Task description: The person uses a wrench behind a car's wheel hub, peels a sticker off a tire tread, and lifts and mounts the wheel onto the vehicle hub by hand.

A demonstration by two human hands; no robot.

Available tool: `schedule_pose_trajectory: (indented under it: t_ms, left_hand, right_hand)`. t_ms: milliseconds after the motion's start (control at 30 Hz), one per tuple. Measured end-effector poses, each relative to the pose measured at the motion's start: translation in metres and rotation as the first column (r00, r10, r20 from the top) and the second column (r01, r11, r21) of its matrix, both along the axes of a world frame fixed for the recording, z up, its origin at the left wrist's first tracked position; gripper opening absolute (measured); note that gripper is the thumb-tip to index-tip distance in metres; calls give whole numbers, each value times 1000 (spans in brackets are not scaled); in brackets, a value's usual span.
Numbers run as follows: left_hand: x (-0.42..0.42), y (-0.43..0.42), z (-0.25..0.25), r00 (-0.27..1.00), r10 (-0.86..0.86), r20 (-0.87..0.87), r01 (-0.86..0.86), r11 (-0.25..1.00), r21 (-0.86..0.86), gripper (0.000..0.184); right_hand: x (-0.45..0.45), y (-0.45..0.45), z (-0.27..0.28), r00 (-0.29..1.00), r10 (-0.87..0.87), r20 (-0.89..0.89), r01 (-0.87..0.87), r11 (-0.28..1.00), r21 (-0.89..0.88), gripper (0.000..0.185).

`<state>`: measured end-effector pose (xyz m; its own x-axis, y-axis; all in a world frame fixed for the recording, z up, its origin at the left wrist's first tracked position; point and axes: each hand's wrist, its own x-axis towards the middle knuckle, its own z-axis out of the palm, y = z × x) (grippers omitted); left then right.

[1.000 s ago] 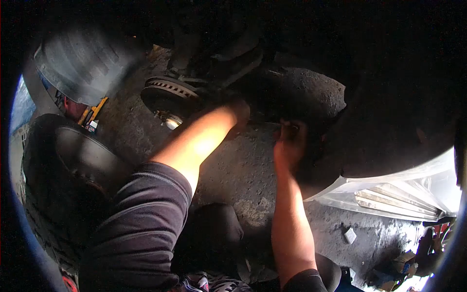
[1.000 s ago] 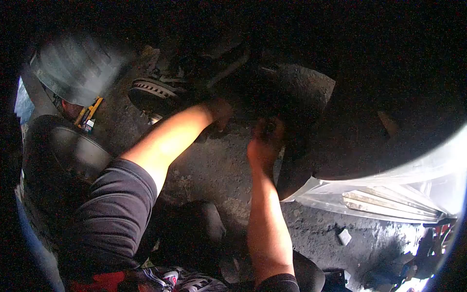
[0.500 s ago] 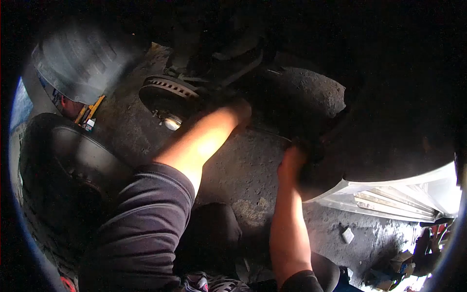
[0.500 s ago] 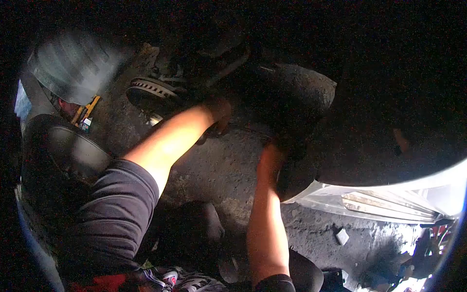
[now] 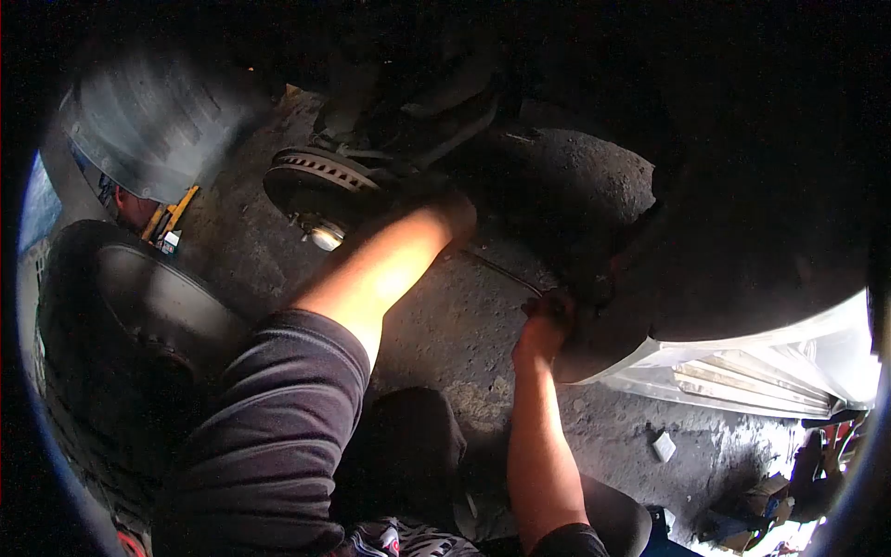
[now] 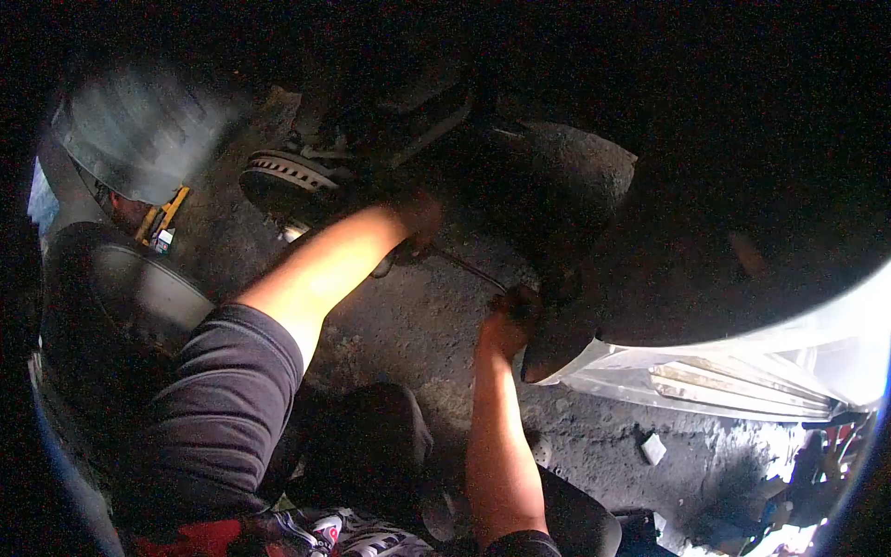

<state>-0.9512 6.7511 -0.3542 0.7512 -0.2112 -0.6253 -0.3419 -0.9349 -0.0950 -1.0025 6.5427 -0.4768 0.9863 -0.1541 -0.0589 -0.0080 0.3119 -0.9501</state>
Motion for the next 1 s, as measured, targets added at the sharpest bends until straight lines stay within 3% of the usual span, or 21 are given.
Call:
schedule_pose_trajectory:
  t_ms: [100, 200, 400, 500, 600, 700, 800, 900, 1000]
  left_hand:
    - [-2, -1, 0, 1000, -7, -6, 7, 1000, 6, 47]
    - [-3, -3, 2, 1000, -22, -8, 22, 1000, 16, 47]
    - [-12, -9, 11, 998, -66, -25, 67, 996, 52, 47]
    - [-19, -15, 20, 994, -107, -26, 109, 990, 93, 48]
    - [-28, -17, 16, 996, -81, 25, 79, 994, 75, 50]
    - [-25, -19, 4, 997, -22, 74, 16, 997, 74, 49]
    - [-25, -15, -13, 989, 24, 148, -21, 1000, -22, 45]
    - [-32, -13, -20, 944, -47, 328, 59, 998, -27, 41]
    - [-36, -13, -19, 950, -22, 313, 31, 999, -24, 39]
  right_hand:
    - [-4, 4, 3, 998, -21, -66, 25, 997, 67, 27]
    - [-3, 6, -1, 988, -32, 150, 43, 997, -71, 35]
    - [-7, 7, 6, 985, 4, 173, -52, 961, 271, 45]
    - [-9, 0, 11, 994, 27, 109, -16, 995, -97, 49]
    - [-10, 8, 15, 994, -74, -77, 88, 977, 196, 49]
    - [-15, 2, 30, 978, 55, -203, 50, 875, 481, 44]
    - [-19, 5, 48, 969, 67, -239, 45, 900, 433, 40]
    - [-14, 5, 32, 966, 133, -221, -12, 879, 477, 64]
    - [-13, 3, 25, 974, 143, -175, -84, 947, 310, 69]
